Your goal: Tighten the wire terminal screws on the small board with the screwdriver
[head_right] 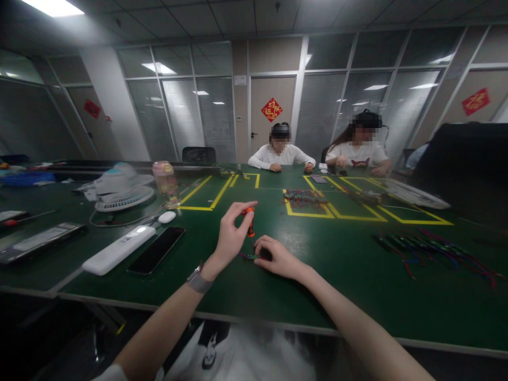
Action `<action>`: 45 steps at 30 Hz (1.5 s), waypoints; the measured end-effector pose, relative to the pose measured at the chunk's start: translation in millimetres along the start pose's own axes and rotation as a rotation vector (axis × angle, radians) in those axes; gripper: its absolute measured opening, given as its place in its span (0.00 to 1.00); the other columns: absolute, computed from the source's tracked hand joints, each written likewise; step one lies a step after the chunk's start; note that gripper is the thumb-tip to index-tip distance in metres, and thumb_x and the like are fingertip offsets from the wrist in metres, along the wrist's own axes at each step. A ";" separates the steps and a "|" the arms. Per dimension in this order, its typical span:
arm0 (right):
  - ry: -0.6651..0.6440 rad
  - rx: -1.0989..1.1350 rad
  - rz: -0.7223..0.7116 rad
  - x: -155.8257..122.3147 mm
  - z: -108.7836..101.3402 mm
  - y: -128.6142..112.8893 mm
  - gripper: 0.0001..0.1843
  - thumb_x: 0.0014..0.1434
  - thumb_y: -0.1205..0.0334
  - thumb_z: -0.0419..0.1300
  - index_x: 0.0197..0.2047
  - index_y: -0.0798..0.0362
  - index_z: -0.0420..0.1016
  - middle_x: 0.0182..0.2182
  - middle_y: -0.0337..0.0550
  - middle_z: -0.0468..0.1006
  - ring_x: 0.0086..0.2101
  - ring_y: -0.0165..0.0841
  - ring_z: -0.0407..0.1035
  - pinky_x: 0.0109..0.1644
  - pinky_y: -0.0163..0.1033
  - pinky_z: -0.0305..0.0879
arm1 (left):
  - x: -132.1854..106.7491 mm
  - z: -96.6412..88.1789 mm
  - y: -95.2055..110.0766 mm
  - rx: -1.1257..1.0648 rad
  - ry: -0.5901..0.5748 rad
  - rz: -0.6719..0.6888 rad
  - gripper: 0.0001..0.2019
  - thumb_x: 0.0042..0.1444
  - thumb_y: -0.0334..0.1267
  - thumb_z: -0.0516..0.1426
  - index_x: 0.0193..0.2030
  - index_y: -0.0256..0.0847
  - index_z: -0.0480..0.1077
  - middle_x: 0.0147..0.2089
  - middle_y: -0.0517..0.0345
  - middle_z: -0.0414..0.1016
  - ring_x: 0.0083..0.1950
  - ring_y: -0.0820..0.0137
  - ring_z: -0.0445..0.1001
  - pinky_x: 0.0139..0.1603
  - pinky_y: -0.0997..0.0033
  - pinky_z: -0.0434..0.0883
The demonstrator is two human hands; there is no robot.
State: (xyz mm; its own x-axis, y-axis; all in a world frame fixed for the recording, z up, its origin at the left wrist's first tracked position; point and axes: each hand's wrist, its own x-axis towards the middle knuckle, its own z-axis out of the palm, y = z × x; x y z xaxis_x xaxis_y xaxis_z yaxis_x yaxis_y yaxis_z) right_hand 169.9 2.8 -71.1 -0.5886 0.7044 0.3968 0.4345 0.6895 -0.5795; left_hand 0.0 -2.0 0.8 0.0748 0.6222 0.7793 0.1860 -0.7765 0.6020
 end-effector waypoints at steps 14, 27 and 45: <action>0.003 0.010 -0.002 0.8 0.2 -1.2 0.05 0.56 0.67 0.64 0.35 0.52 0.71 0.43 0.46 0.73 0.45 0.38 0.70 0.51 0.43 0.66 | 0.4 0.4 -0.6 -0.065 -0.024 -0.019 0.14 0.66 0.33 0.48 0.53 0.41 0.72 0.50 0.52 0.74 0.51 0.69 0.72 0.53 0.69 0.68; 0.002 -0.004 0.003 0.7 -0.7 -2.6 0.04 0.57 0.66 0.64 0.35 0.53 0.71 0.44 0.47 0.73 0.45 0.38 0.70 0.51 0.44 0.66 | 0.0 -0.7 0.0 -0.040 -0.035 -0.009 0.14 0.67 0.34 0.48 0.52 0.42 0.72 0.49 0.53 0.73 0.51 0.70 0.71 0.54 0.69 0.67; 0.003 -0.011 0.005 0.6 -1.4 -5.2 0.04 0.56 0.67 0.64 0.35 0.53 0.71 0.44 0.47 0.73 0.46 0.39 0.69 0.52 0.44 0.66 | 0.0 -0.3 0.8 -0.060 -0.056 -0.025 0.16 0.67 0.33 0.47 0.55 0.40 0.70 0.49 0.53 0.73 0.50 0.71 0.72 0.52 0.71 0.67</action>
State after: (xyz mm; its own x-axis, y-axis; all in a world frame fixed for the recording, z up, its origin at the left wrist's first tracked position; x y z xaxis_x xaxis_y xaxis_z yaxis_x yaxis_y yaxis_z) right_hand 168.2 -0.2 -66.9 -0.5846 0.7081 0.3959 0.4445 0.6878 -0.5738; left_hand -0.1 -2.6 1.3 0.1255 0.6448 0.7539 0.1297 -0.7641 0.6319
